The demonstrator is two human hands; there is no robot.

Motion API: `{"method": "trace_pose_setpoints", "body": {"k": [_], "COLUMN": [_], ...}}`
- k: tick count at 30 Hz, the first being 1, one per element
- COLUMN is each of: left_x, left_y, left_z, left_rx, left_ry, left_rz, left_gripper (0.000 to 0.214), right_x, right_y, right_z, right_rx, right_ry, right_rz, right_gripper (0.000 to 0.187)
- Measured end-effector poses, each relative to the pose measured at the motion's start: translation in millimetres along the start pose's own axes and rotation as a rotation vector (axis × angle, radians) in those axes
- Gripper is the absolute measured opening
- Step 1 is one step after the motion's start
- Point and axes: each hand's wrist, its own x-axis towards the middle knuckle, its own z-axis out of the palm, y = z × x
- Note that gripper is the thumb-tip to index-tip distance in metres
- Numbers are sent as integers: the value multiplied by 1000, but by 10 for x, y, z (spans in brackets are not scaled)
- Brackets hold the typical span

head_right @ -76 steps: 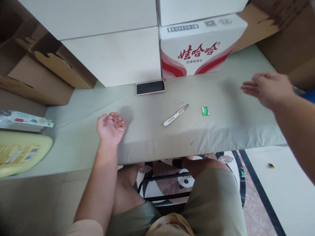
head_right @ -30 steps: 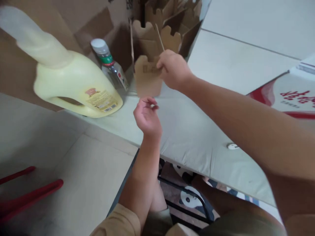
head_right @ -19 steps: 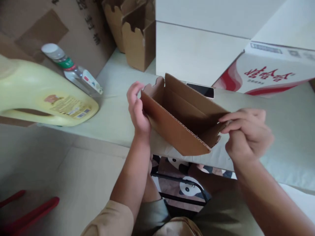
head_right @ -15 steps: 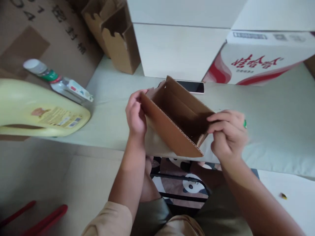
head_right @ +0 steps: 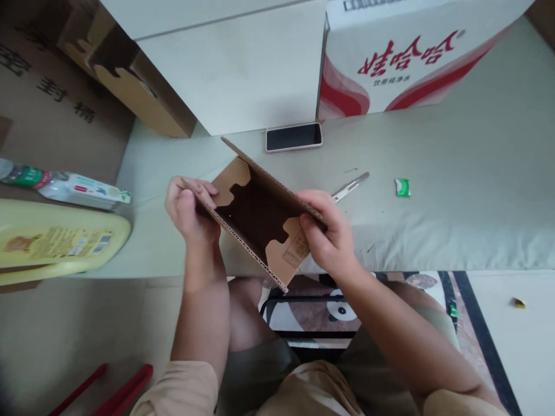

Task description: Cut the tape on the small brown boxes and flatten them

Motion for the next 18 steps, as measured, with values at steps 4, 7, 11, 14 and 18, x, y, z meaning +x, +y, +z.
{"method": "trace_pose_setpoints", "body": {"k": [4,7,11,14,18], "left_x": [-14,23,121,150,116], "left_y": [-41,-82,-141,-154,-142], "left_z": [-16,-49,-146,-207,-226], "left_rx": [90,208,343,405,443], "left_ry": [-41,-114,-285,-360,-384], "left_rz": [-12,40,180,232,178], "left_gripper": [28,45,54,49,47], "right_x": [-42,-73,-91,-76,-81], "right_y": [62,162,249,254,236], "right_z": [-26,-52,-55,-52,-35], "right_rx": [65,102,88,145,105], "right_ry": [-91,-181,-239,-327,-300], "right_rz": [-108,-151,-152,-180,-130], "right_gripper": [33,39,35,43,32]}}
